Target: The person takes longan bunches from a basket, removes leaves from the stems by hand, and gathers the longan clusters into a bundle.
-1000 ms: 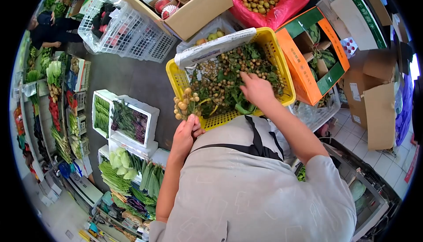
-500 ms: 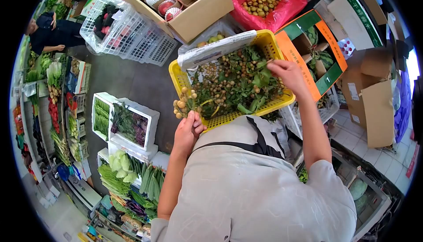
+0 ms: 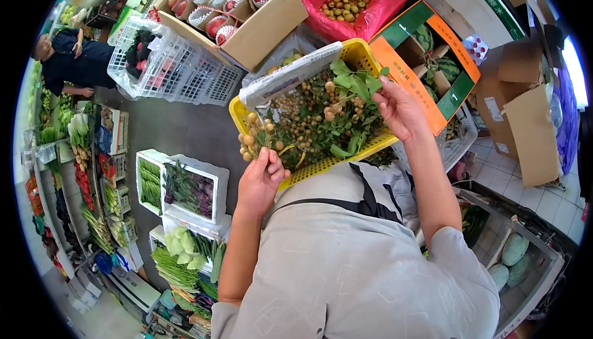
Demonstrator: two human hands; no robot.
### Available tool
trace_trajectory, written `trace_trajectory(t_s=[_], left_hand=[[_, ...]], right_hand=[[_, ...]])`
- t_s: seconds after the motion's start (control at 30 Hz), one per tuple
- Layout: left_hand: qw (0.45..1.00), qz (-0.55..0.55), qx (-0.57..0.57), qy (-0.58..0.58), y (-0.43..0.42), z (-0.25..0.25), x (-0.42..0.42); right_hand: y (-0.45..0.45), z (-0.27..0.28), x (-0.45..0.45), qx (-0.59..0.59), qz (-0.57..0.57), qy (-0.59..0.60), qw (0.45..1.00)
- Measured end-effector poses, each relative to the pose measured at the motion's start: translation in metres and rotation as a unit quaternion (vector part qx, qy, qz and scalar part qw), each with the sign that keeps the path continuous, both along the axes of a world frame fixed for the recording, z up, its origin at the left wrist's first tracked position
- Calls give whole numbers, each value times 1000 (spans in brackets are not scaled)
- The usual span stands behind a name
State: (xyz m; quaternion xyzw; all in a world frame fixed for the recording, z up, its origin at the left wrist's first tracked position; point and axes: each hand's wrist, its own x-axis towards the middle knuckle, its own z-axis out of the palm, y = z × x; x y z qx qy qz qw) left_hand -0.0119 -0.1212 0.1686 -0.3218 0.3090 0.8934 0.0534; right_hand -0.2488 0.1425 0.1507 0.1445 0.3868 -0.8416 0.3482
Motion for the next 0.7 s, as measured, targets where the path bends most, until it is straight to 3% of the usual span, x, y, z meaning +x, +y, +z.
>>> trace_trajectory(t_s=[0.7], left_hand=[[997, -21, -43, 60, 15, 28, -20]], right_hand=[[-57, 28, 30, -148, 46, -95, 983]])
